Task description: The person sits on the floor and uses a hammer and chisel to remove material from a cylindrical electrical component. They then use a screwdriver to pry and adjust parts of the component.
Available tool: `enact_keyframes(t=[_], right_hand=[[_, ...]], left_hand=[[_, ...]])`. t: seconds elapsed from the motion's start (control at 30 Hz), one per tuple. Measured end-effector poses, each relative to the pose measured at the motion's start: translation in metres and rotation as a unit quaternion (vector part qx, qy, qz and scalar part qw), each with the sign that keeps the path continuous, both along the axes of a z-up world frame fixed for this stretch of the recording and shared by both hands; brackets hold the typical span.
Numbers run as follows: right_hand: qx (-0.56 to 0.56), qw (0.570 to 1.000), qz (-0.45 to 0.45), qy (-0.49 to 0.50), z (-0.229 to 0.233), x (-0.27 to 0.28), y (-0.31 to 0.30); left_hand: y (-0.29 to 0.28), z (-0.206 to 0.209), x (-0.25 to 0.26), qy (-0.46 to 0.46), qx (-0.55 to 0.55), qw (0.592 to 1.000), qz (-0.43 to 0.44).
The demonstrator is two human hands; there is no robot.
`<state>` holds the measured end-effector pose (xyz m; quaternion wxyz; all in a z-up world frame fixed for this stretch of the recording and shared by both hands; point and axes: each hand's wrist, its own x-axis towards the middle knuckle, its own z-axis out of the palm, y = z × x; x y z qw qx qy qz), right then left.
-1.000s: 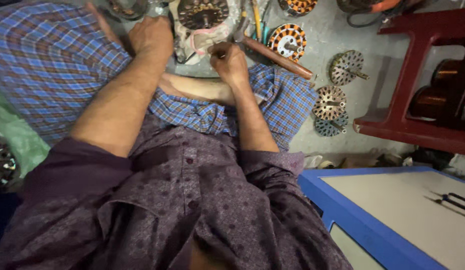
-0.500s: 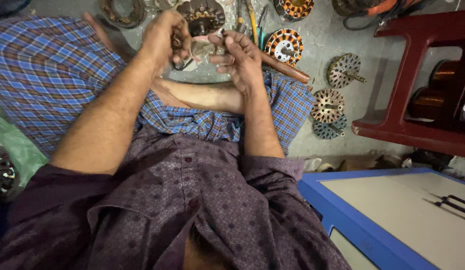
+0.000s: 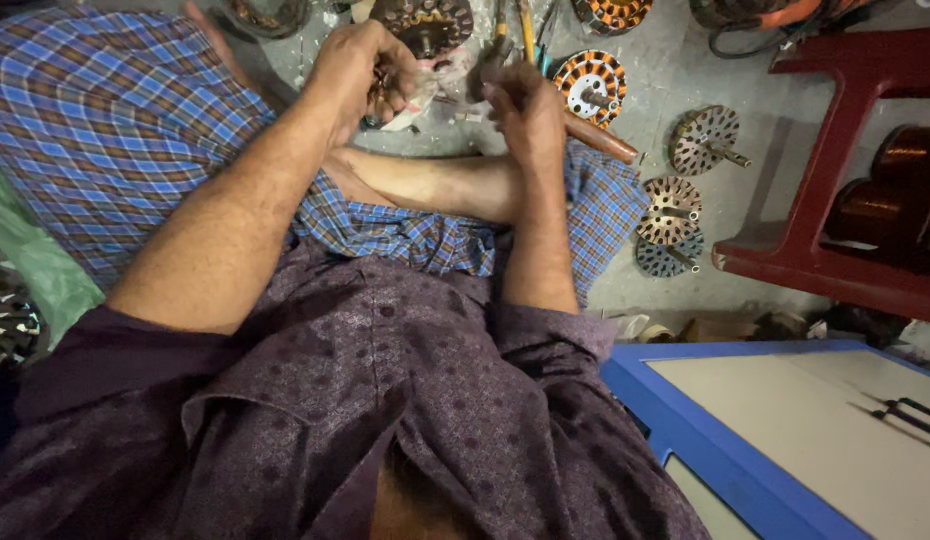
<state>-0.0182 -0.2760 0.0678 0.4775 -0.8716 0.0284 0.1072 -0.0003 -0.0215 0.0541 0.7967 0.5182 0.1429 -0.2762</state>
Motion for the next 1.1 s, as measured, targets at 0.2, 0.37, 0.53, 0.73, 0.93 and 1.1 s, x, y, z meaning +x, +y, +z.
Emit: enact_keyframes(t=[0.2, 0.37, 0.53, 0.73, 0.93, 1.1], right_hand=[[-0.428, 0.892, 0.109, 0.094, 0.014, -0.007, -0.003], [-0.449, 0.852, 0.178, 0.204, -0.005, 0.009, 0.004], [-0.404, 0.874, 0.195, 0.186, -0.031, 0.017, 0.001], [-0.158, 0.974, 0.155, -0.046, -0.043, 0.008, -0.001], [-0.029, 0.986, 0.041, -0.162, -0.059, 0.026, 0.028], [-0.156, 0.939, 0.118, -0.283, -0.052, 0.033, 0.038]], left_hand=[[-0.010, 0.000, -0.012, -0.198, 0.332, 0.905, -0.175], [-0.024, -0.020, -0.034, -0.366, 0.509, 0.718, -0.302], [-0.029, -0.035, -0.040, -0.449, 0.577, 0.604, -0.319], [-0.033, -0.039, -0.037, -0.464, 0.580, 0.569, -0.353], [-0.033, -0.052, -0.038, -0.449, 0.570, 0.592, -0.351], [-0.043, -0.061, -0.029, -0.389, 0.514, 0.710, -0.286]])
